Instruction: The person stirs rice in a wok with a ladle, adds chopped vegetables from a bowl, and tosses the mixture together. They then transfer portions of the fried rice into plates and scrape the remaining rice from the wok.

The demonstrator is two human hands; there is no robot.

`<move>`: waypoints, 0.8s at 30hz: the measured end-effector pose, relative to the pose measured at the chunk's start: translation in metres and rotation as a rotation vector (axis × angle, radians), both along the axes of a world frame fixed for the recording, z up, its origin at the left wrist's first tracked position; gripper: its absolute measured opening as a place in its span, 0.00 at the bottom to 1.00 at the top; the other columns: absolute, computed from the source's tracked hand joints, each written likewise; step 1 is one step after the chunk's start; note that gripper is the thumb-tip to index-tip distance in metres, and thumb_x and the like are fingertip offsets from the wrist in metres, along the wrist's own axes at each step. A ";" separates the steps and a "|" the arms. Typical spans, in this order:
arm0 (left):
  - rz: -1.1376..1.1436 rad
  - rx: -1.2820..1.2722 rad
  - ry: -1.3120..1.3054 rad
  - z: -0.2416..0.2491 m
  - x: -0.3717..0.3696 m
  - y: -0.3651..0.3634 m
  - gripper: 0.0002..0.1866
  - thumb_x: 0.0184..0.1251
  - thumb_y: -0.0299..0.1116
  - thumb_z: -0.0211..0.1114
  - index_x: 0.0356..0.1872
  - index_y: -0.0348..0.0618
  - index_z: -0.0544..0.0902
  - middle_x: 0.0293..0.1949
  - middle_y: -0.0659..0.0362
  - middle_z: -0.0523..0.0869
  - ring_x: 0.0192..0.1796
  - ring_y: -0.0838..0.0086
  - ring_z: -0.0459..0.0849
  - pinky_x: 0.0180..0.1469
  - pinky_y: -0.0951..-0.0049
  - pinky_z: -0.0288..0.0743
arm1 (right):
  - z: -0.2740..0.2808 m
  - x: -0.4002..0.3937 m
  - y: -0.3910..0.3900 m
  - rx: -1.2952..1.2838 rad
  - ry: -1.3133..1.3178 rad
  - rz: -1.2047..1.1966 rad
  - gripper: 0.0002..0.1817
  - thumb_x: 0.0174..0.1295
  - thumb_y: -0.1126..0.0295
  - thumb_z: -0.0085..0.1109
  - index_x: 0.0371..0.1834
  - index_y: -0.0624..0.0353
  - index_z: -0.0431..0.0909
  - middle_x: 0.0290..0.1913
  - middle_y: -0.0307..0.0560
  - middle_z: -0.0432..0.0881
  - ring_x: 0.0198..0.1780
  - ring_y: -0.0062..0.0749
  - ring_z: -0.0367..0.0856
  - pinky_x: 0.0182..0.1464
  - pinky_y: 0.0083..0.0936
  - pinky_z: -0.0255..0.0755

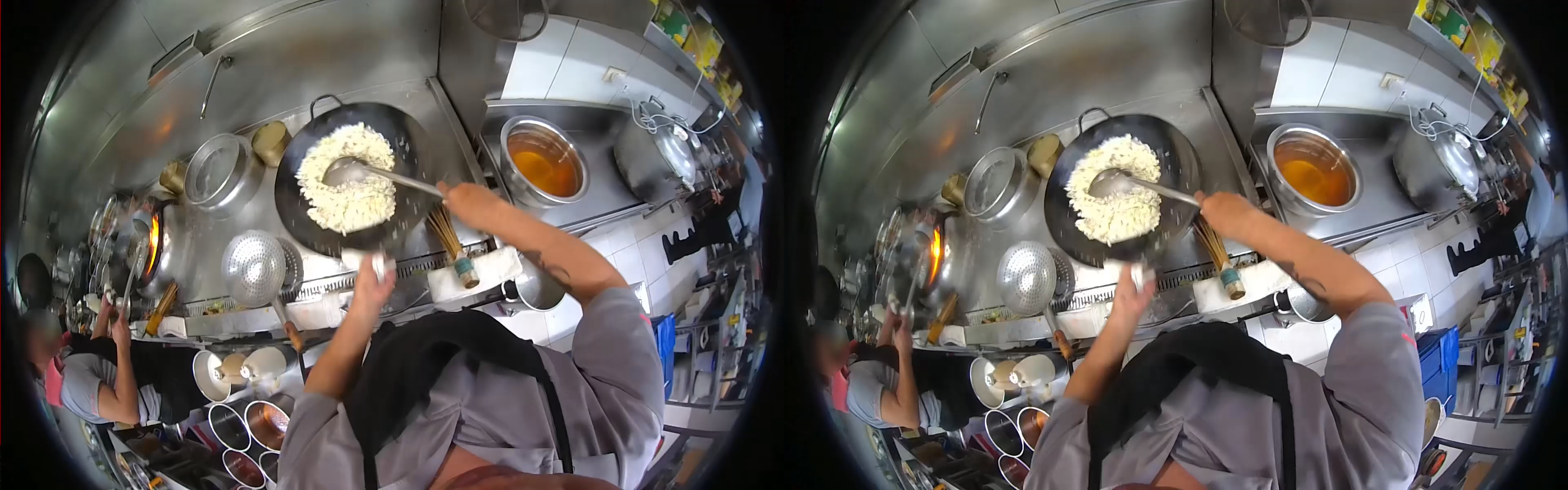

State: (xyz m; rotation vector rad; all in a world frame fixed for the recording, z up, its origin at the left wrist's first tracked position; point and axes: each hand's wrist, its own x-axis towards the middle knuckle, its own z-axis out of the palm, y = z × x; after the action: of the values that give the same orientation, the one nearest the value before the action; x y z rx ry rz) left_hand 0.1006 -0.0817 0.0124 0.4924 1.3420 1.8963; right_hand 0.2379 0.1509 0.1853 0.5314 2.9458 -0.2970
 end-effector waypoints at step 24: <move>0.183 -0.066 -0.749 0.040 -0.043 -0.002 0.10 0.70 0.43 0.50 0.36 0.50 0.75 0.27 0.63 0.78 0.26 0.76 0.73 0.21 0.80 0.64 | 0.010 0.017 -0.013 -0.068 0.482 -0.022 0.21 0.65 0.71 0.50 0.60 0.63 0.66 0.29 0.57 0.80 0.31 0.48 0.82 0.32 0.39 0.76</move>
State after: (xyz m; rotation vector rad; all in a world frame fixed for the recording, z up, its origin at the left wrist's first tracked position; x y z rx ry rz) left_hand 0.0580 -0.0836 0.0523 -0.3693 0.9514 1.8859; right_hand 0.2547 0.1377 0.1957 0.5492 3.3730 -0.6031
